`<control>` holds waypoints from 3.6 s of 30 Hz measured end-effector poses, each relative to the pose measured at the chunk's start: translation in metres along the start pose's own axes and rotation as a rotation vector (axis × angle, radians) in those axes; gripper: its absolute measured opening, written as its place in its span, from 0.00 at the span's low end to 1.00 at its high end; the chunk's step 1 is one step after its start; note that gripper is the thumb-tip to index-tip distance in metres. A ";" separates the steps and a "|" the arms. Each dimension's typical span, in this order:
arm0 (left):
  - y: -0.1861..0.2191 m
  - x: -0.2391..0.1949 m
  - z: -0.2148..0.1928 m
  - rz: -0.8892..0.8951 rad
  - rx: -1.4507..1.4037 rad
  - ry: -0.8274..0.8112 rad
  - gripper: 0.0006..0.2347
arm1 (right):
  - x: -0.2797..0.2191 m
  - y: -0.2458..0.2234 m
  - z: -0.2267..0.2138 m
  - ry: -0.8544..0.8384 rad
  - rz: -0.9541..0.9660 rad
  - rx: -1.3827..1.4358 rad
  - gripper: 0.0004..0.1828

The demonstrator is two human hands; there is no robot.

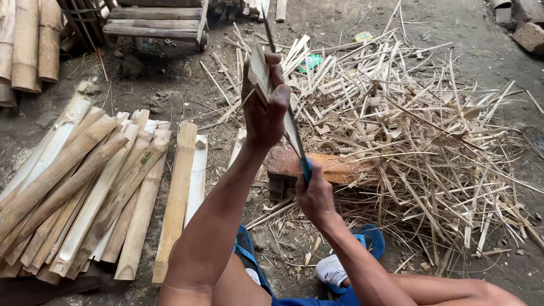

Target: The person sits on the ground and uses a machete to split long bamboo poles into thinner strips. They repeatedly position each pole on a wooden block, strike it with the machete, and separate the resulting pieces, stacking the finished strips nearby.

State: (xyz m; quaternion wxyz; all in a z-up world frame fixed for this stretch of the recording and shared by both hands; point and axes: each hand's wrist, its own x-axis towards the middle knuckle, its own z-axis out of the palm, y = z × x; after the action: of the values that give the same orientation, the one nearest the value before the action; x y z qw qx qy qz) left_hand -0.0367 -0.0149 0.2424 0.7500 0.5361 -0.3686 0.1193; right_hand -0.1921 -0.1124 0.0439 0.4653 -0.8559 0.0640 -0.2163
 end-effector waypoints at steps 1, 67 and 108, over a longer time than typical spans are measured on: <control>-0.001 0.000 0.001 0.019 0.055 0.026 0.18 | 0.006 -0.001 -0.001 -0.116 0.208 -0.048 0.12; -0.016 -0.011 0.004 0.030 0.190 0.253 0.14 | -0.022 0.137 0.017 -0.187 0.420 -0.313 0.17; -0.010 -0.003 -0.025 -0.252 -0.247 0.012 0.20 | -0.068 0.107 -0.018 -0.150 0.562 0.124 0.29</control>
State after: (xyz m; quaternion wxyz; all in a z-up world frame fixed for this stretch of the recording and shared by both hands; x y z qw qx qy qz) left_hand -0.0218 0.0038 0.2294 0.8213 0.4812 -0.3060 -0.0186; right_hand -0.2507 -0.1646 -0.0570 0.5616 -0.7883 0.2506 -0.0186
